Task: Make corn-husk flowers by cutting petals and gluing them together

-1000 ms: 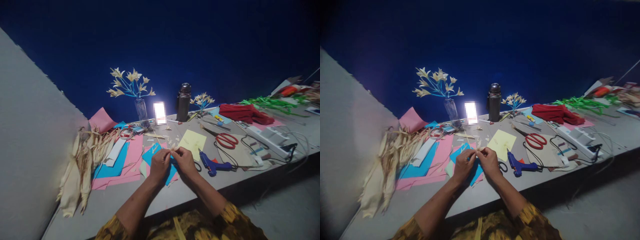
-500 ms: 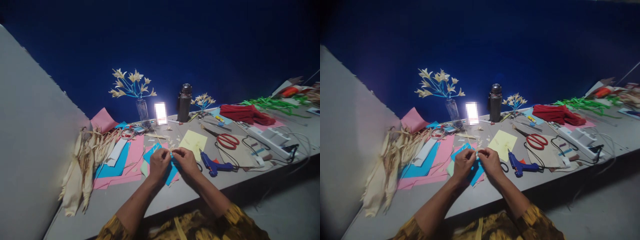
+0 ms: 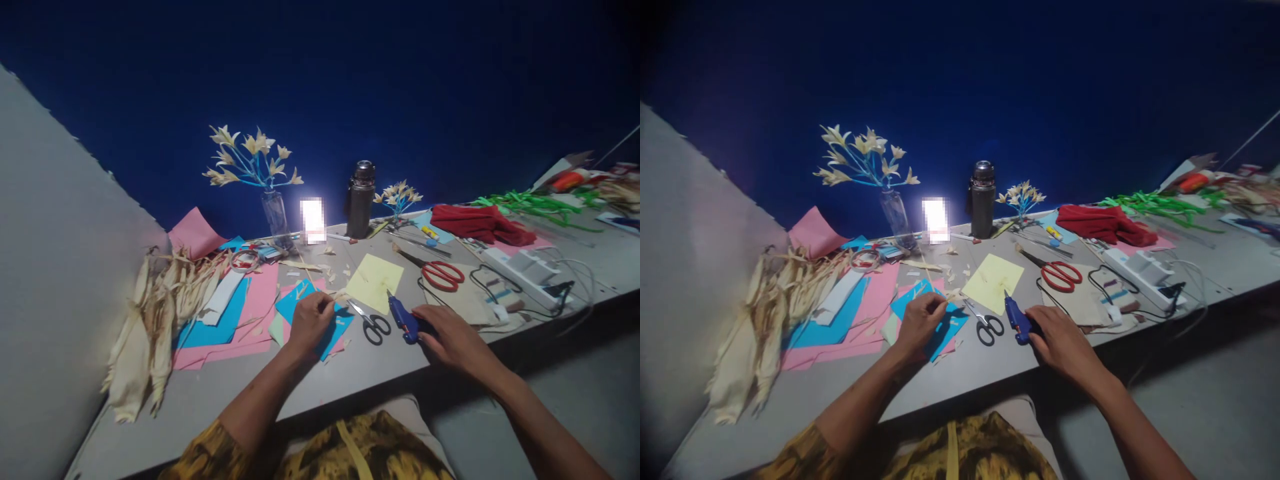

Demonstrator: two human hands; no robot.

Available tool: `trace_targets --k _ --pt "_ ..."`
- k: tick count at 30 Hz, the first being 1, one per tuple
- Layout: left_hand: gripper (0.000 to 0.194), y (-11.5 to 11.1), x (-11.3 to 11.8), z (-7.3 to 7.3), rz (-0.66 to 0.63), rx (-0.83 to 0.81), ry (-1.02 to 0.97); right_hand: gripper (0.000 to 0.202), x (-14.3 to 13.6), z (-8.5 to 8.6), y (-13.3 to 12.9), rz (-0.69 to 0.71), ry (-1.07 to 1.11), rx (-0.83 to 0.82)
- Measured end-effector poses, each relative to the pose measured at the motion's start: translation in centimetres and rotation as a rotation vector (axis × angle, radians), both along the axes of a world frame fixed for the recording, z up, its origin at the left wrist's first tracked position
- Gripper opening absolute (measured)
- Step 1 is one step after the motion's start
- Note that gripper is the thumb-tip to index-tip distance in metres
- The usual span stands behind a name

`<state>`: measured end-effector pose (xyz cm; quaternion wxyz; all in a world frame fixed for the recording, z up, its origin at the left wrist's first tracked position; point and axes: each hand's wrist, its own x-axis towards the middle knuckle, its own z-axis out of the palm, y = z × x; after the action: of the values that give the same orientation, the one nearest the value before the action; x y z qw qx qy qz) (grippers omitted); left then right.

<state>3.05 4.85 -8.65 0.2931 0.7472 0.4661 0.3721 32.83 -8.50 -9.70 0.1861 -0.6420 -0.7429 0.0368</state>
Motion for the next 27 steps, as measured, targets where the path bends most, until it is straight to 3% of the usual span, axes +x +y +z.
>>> trace_targets --k 5,12,21,27 --pt "0.014 -0.6 1.0 0.7 -0.018 0.002 0.087 0.055 0.4 0.3 0.6 0.078 -0.098 -0.074" --pt "0.014 -1.6 3.4 1.2 0.042 -0.016 0.086 0.053 1.5 -0.6 1.8 0.063 -0.14 -0.125" --pt "0.014 -1.2 6.1 0.8 0.163 -0.075 0.037 0.049 2.5 -0.7 0.9 0.224 0.126 0.148" --pt "0.015 -1.4 7.7 1.0 0.146 -0.108 -0.002 0.051 0.3 0.7 1.7 0.368 0.156 0.14"
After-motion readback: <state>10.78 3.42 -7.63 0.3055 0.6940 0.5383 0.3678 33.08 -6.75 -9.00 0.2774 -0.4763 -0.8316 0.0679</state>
